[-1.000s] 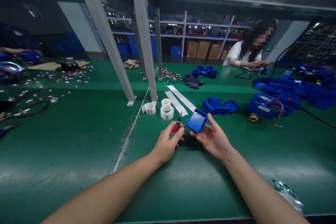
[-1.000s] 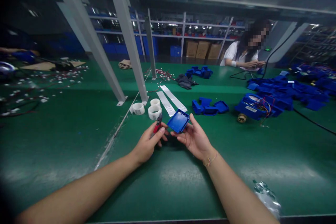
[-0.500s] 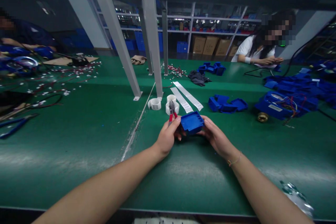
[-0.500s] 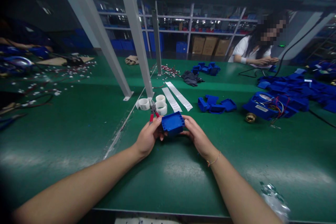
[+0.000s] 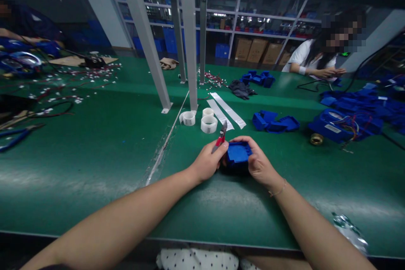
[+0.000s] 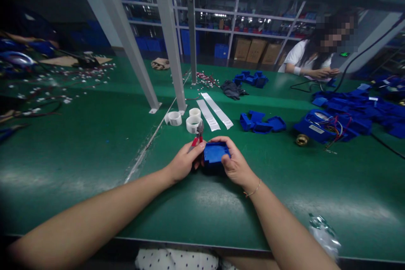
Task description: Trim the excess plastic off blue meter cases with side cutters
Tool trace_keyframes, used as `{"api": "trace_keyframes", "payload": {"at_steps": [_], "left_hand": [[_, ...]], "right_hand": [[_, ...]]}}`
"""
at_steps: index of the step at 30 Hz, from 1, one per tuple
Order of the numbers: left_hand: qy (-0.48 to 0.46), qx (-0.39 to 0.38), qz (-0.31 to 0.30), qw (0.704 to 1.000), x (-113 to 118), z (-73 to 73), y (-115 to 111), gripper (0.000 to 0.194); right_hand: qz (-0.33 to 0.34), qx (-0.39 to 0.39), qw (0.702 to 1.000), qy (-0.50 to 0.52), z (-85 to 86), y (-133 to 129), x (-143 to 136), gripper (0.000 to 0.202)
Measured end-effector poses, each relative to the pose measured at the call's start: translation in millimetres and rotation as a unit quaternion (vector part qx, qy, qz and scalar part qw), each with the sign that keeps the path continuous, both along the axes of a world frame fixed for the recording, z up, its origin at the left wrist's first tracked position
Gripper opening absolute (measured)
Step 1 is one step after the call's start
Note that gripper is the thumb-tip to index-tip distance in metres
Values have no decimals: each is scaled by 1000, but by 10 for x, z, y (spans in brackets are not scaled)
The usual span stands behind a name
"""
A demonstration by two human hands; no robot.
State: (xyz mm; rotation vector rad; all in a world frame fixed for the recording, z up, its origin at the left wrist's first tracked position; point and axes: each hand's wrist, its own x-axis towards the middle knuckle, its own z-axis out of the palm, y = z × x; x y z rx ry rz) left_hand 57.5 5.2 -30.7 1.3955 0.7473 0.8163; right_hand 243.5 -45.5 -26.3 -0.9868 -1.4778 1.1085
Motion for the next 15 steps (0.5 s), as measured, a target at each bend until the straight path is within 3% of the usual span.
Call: {"api": "trace_keyframes", "payload": {"at_steps": [2, 4, 7, 9, 12, 15], "left_hand": [[15, 5, 1, 1000, 16, -23, -12, 49], [18, -3, -9, 1000, 36, -33, -32, 50], [45, 16, -25, 999, 42, 8, -67, 51], [110, 84, -11, 990, 16, 84, -78, 49], [255, 188, 37, 948, -52, 232, -74, 32], [355, 223, 44, 907, -114, 347, -83, 51]], "right_hand": [[-55, -58, 994, 80, -24, -1, -79, 81], [-122, -135, 968, 174, -20, 6, -158, 85], [-150, -210, 932, 255, 10, 39, -205, 83], [-149, -211, 928, 270, 14, 75, -178, 75], [-180, -174, 932, 261, -22, 136, -95, 63], [-202, -156, 936, 243, -69, 177, -30, 56]]}}
